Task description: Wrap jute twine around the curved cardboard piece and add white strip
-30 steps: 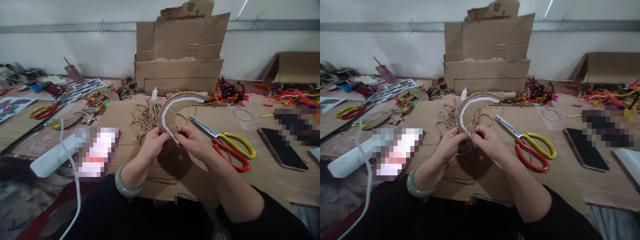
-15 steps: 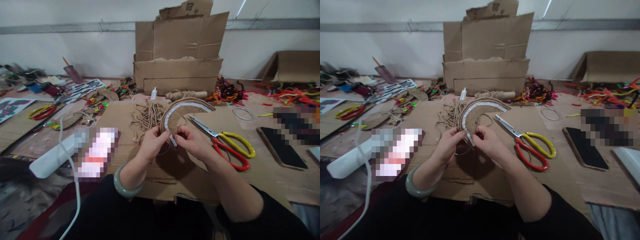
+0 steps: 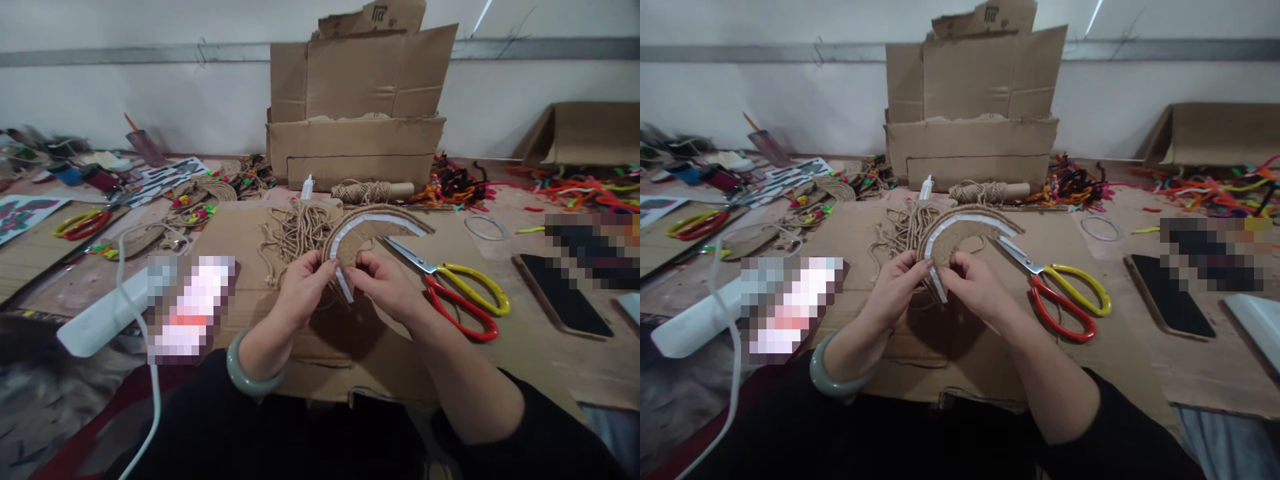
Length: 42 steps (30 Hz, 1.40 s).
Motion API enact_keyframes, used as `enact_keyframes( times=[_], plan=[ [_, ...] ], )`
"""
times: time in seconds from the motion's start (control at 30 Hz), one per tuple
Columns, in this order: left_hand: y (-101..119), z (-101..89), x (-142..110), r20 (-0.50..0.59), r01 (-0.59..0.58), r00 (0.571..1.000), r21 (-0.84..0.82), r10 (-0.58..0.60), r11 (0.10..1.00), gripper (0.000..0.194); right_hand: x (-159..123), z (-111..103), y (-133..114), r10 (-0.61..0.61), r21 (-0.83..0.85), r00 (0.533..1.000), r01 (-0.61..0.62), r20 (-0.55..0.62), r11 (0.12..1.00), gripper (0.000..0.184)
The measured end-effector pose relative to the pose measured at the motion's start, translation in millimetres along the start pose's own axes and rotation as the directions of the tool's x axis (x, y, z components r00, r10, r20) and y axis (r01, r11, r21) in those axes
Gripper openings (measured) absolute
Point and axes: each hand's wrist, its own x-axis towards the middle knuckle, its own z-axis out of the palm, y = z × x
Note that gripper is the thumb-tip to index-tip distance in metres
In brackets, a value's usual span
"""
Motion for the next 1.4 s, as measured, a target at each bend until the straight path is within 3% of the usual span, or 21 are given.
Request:
enact_keyframes(
  times=[0.2, 0.67, 0.9, 1.1, 1.2, 1.4],
  plan=[
    [-1.9, -1.7, 0.2, 0.031, 0.004, 1.0, -0.026, -0.003, 1.0, 0.025, 0.5, 1.0, 2.1, -0.012, 0.032, 0.995, 0.015, -0.103, 0.999, 0.023],
    [-0.3, -1.1, 2.1, -0.035, -0.005, 0.999, -0.06, 0.003, 0.998, 0.023, 1.4, 0.7, 1.4, 0.027, -0.042, 0.996, -0.031, -0.086, 0.999, 0.034],
    [0.1, -0.9, 1.8, -0.018, 0.041, 0.999, -0.055, -0.042, 0.998, 0.024, -2.2, 2.3, -2.3, 0.087, 0.027, 0.984, -0.084, -0.158, 0.996, 0.036],
    [2.3, -0.2, 2.0, -0.036, 0.054, 0.998, -0.037, -0.055, 0.998, 0.024, -1.0, 3.7, 0.8, 0.073, 0.045, 0.996, -0.07, -0.054, 0.997, 0.036],
    [2.9, 0.0, 1.5, -0.027, 0.069, 0.997, -0.042, -0.07, 0.997, 0.023, -0.8, 4.1, 2.1, 0.055, 0.07, 0.997, -0.051, -0.061, 0.996, 0.035],
    [1.2, -2.1, 2.0, 0.002, 0.035, 0.999, -0.014, -0.035, 0.999, 0.025, -1.9, 2.2, 2.3, 0.029, -0.057, 0.999, -0.031, -0.039, 0.998, 0.04]
  ],
)
